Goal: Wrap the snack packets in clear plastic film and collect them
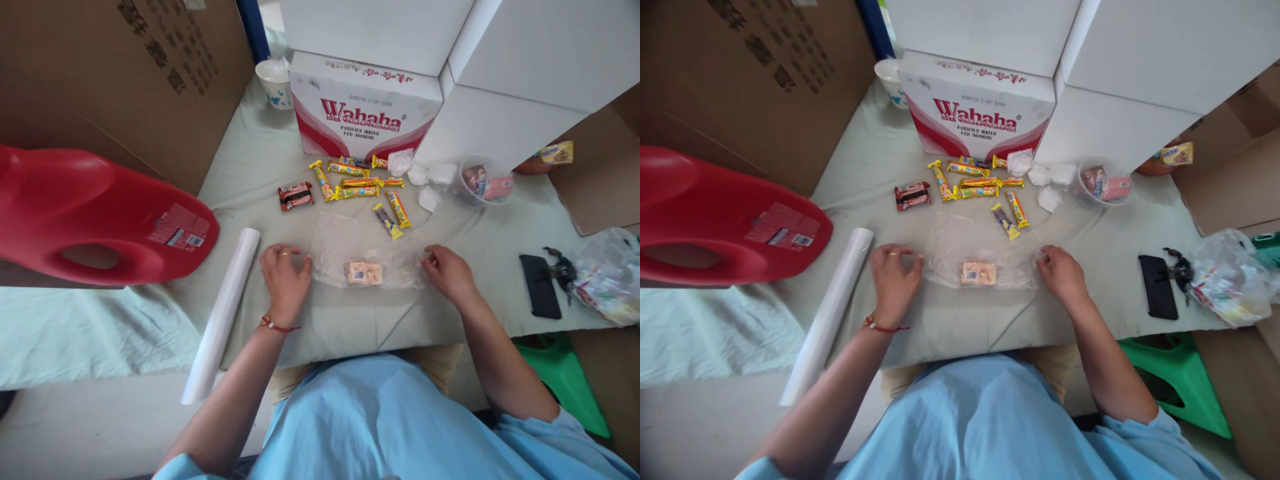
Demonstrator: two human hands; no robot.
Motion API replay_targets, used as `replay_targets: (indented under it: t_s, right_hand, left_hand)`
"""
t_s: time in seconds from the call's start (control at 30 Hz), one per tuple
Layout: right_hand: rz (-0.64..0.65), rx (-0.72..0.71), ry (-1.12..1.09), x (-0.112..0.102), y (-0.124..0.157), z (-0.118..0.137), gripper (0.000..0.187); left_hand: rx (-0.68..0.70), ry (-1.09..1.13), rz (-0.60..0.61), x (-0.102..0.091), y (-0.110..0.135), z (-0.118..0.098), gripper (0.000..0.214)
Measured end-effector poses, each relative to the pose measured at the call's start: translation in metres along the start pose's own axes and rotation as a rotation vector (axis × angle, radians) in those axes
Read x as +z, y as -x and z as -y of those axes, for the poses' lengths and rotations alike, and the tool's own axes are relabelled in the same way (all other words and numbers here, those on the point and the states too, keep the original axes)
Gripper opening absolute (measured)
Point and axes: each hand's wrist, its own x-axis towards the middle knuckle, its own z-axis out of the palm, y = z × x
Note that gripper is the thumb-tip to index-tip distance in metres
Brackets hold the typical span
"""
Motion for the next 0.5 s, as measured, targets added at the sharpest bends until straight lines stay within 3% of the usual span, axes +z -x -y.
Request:
replay_targets:
  t_s: [0.07,0.13,0.2,0.27,0.33,0.43,0.5]
  right_hand:
    - [-0.101,-0.085,-0.009,-0.009,-0.011,0.01,0.036]
    - [-0.095,-0.202,-0.041,-0.014,-0.029,0.026,0.033]
    - [-0.021,-0.332,-0.056,-0.012,-0.052,0.048,0.032]
    - [0.07,-0.421,-0.024,-0.001,-0.074,0.072,0.039]
    - [0.166,-0.42,0.05,0.014,-0.091,0.095,0.057]
    - [0.224,-0.324,0.178,0.032,-0.106,0.119,0.068]
    - [0.256,-0.279,0.207,0.035,-0.109,0.126,0.051]
  left_hand:
    - [-0.017,-0.034,-0.157,-0.013,0.005,-0.009,0.022]
    - [0.055,-0.049,-0.222,-0.026,0.016,-0.023,0.021]
    - [0.234,-0.022,-0.094,-0.031,0.03,-0.04,0.023]
    - [0.41,-0.003,0.164,-0.026,0.042,-0.058,0.029]
    - [0.497,-0.022,0.374,-0.014,0.047,-0.071,0.037]
    - [0.492,-0.098,0.492,0.006,0.046,-0.08,0.043]
    - [0.477,-0.127,0.499,0.013,0.044,-0.079,0.043]
